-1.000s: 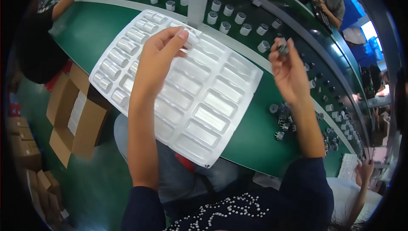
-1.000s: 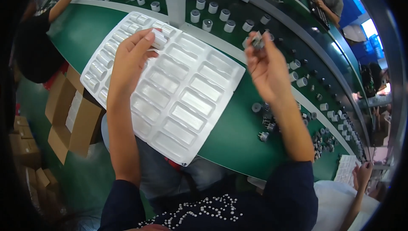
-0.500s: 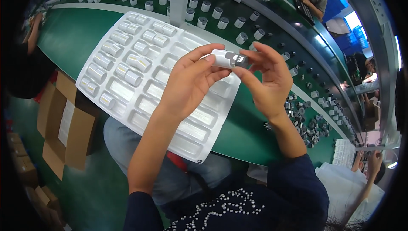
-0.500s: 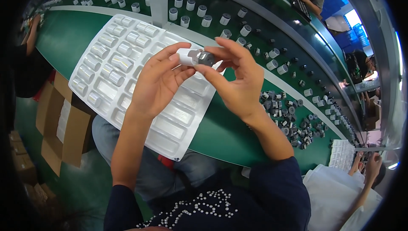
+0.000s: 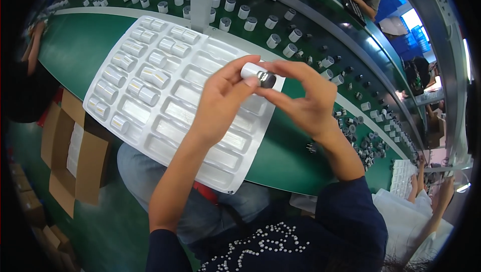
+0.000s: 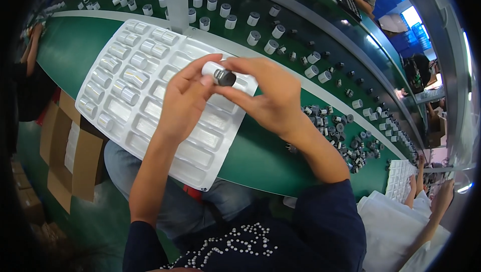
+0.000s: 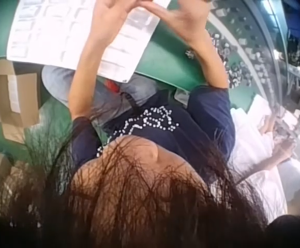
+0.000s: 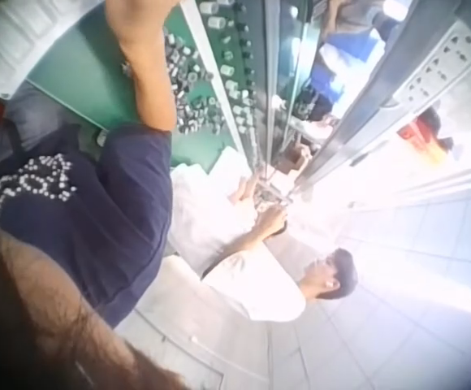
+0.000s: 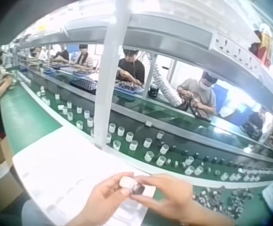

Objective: The person packs small electronic motor components by hand into white plastic sorting trays on a production line.

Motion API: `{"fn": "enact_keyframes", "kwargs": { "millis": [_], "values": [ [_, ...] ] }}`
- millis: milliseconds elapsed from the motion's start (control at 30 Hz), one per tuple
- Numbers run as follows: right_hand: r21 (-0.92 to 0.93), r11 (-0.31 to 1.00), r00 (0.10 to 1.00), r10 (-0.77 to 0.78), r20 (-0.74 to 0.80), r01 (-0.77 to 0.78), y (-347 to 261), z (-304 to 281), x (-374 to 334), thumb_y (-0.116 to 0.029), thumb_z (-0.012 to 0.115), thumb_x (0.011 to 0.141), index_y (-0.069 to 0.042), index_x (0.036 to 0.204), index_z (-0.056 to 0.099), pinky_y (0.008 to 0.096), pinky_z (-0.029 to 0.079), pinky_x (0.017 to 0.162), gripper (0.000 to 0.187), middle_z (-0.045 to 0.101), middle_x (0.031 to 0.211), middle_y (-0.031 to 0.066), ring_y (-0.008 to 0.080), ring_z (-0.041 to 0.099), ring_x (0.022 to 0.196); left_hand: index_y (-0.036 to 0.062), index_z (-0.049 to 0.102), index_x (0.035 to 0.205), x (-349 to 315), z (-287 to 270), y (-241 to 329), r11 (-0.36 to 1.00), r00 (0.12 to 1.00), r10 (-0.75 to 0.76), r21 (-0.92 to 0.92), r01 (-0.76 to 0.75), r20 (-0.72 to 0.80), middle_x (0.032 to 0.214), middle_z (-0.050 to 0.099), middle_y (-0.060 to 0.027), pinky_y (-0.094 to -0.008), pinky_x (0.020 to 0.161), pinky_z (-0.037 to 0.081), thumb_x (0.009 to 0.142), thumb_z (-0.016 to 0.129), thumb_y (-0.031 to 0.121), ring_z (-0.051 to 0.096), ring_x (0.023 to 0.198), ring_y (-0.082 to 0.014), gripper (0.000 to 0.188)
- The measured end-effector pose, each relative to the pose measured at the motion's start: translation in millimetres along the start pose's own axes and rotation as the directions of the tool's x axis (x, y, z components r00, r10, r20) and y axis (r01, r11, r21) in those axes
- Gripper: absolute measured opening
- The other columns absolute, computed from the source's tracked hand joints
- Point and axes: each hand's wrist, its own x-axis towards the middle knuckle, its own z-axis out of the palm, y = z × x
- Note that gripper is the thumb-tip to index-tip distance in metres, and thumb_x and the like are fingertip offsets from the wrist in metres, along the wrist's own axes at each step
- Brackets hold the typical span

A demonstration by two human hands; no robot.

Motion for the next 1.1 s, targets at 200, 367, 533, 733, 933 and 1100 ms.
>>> {"fn": "enact_keyframes", "kwargs": {
  "millis": [200, 367, 533, 733, 933, 1100],
  "values": [
    [-0.081, 0.952, 0.949, -0.284, 0.133, 0.296, 0.6, 15.8, -7.2, -0.001, 0.085, 0.062, 0.000, 0.106, 0.068, 0.0319, 0.057, 0.074, 0.047, 0.070, 0.097, 0.0148, 0.0288, 0.070, 0.084, -0.0040, 0.050, 0.132, -0.7, -10.6, -14.7, 0.861, 0.982, -0.150, 0.473, 0.188, -0.116, 0.107, 0.063, -0.0073, -0.0221, 0.070, 0.051, 0.090, 0.067, 0.008, 0.063, 0.078, -0.0091, 0.047],
    [0.024, 1.000, 0.988, 0.004, 0.157, -0.008, 45.7, -6.0, 18.1, -0.004, 0.080, 0.077, 0.002, 0.115, 0.064, 0.0296, 0.056, 0.081, 0.041, 0.070, 0.107, 0.0133, 0.0202, 0.069, 0.092, -0.0014, 0.053, 0.133, -5.8, -0.1, 19.5, 0.679, 0.982, 0.017, 0.723, 0.127, -0.189, 0.121, 0.060, -0.0155, -0.0316, 0.083, 0.051, 0.088, 0.073, 0.015, 0.062, 0.100, -0.0202, 0.052],
    [-0.405, 0.842, 0.921, 0.388, -0.006, -0.357, 284.9, -81.1, 64.3, -0.012, 0.076, 0.084, 0.001, 0.124, 0.060, 0.0337, 0.053, 0.094, 0.045, 0.069, 0.116, 0.0135, 0.0232, 0.068, 0.104, -0.0013, 0.054, 0.136, -8.2, -66.4, 77.0, -0.541, 0.887, 0.447, 0.824, 0.167, 0.114, 0.137, 0.053, -0.0237, -0.0469, 0.102, 0.043, 0.086, 0.073, 0.026, 0.050, 0.124, -0.0404, 0.060],
    [-0.303, 0.839, 0.795, 0.533, 0.290, -0.452, 345.6, -72.7, 51.6, -0.010, 0.075, 0.081, -0.008, 0.132, 0.058, 0.0381, 0.046, 0.106, 0.054, 0.062, 0.131, 0.0158, 0.0277, 0.061, 0.118, -0.0052, 0.064, 0.120, -25.2, -100.5, 98.1, -0.322, 0.887, 0.298, 0.838, 0.440, -0.351, 0.129, 0.058, -0.0239, -0.0456, 0.099, 0.045, 0.088, 0.068, 0.027, 0.053, 0.118, -0.0406, 0.046],
    [-0.464, 0.841, 0.787, 0.078, 0.613, 0.278, 290.9, -36.2, 90.1, -0.005, 0.072, 0.079, -0.014, 0.135, 0.057, 0.0405, 0.034, 0.117, 0.058, 0.053, 0.141, 0.0126, 0.0313, 0.047, 0.133, -0.0064, 0.069, 0.104, -19.4, -113.7, 91.8, -0.194, 0.824, 0.443, 0.860, 0.472, -0.352, 0.113, 0.066, -0.0210, -0.0436, 0.093, 0.047, 0.087, 0.067, 0.021, 0.057, 0.106, -0.0392, 0.032],
    [-0.384, 0.886, 0.710, 0.096, 0.698, 0.258, 335.7, -31.5, 94.3, -0.005, 0.069, 0.083, -0.012, 0.132, 0.058, 0.0399, 0.041, 0.112, 0.050, 0.057, 0.135, 0.0138, 0.0310, 0.054, 0.125, -0.0045, 0.066, 0.108, -2.6, -99.6, 89.8, 0.327, 0.816, 0.442, 0.914, 0.239, -0.372, 0.107, 0.068, -0.0161, -0.0372, 0.085, 0.050, 0.092, 0.064, 0.016, 0.063, 0.096, -0.0308, 0.026]
  ]
}}
